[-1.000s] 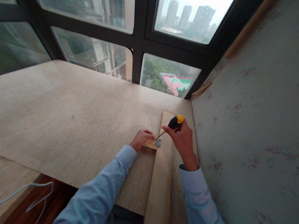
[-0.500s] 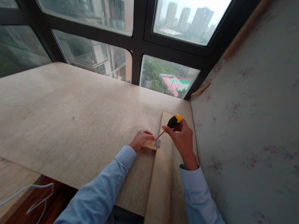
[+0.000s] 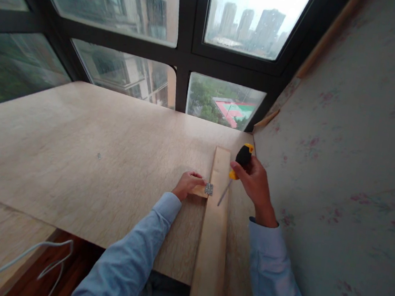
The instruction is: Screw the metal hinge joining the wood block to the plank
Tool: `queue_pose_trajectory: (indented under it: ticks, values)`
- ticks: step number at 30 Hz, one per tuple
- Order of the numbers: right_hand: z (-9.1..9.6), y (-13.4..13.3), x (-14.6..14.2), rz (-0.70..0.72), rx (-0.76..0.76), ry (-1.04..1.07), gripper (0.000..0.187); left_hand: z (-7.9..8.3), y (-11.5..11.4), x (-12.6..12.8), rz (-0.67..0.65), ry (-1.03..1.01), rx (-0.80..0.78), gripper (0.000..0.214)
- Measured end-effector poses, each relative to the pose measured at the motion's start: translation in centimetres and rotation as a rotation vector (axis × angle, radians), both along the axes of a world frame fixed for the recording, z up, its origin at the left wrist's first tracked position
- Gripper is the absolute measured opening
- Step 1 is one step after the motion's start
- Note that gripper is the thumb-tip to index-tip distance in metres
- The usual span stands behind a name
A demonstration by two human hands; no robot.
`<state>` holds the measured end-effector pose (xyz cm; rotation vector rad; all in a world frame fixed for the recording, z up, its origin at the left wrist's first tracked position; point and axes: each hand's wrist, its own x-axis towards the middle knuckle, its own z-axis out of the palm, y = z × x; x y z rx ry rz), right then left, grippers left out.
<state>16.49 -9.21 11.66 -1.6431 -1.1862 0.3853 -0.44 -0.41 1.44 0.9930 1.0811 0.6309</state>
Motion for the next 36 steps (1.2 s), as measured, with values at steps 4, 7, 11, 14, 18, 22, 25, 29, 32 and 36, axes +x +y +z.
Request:
queue_pose_trajectory:
  ticks: [4,7,11,14,18,22,25,29,32,36]
  values:
    - [-1.4,-0.3,3.3,-0.082,-0.369,-0.267,0.033,0.1,-0.1,-0.1,0.001,-0.006,0.019,0.035]
    - [-3.7,-0.2,5.4,-0.078,-0.688,-0.318,0.024,0.2,-0.2,-0.1,0.004,-0.001,0.026,0.034]
    - [-6.5,0.3,6.3,-0.022,-0.882,-0.249,0.018,0.2,-0.2,-0.1,0.002,0.012,0.033,0.033]
    - [-7.5,0.5,6.4,-0.023,-0.893,-0.248,0.017,0.1,-0.1,-0.1,-0.002,-0.001,0.022,0.034]
    - [-7.6,0.4,6.8,-0.024,-0.909,-0.280,0.019,-0.1,-0.1,-0.2,-0.011,-0.016,0.029,0.036]
    - [-6.9,0.5,6.4,-0.102,-0.865,-0.393,0.036,-0.2,-0.1,-0.2,-0.018,-0.028,0.029,0.037]
    - [-6.3,1.1,4.4,-0.129,-0.666,-0.531,0.047,-0.2,-0.1,-0.3,-0.023,-0.056,0.004,0.039]
    - [-6.8,2.2,0.8,0.064,-0.500,-0.534,0.042,-0.4,-0.1,-0.3,-0.018,-0.087,-0.008,0.039]
    - [-7.8,2.7,-0.6,0.112,-0.544,-0.486,0.036,-0.6,-0.1,-0.3,-0.007,-0.086,0.014,0.037]
    - [-8.7,2.7,-0.3,0.107,-0.560,-0.362,0.034,-0.8,0.0,-0.2,-0.008,-0.083,0.004,0.038]
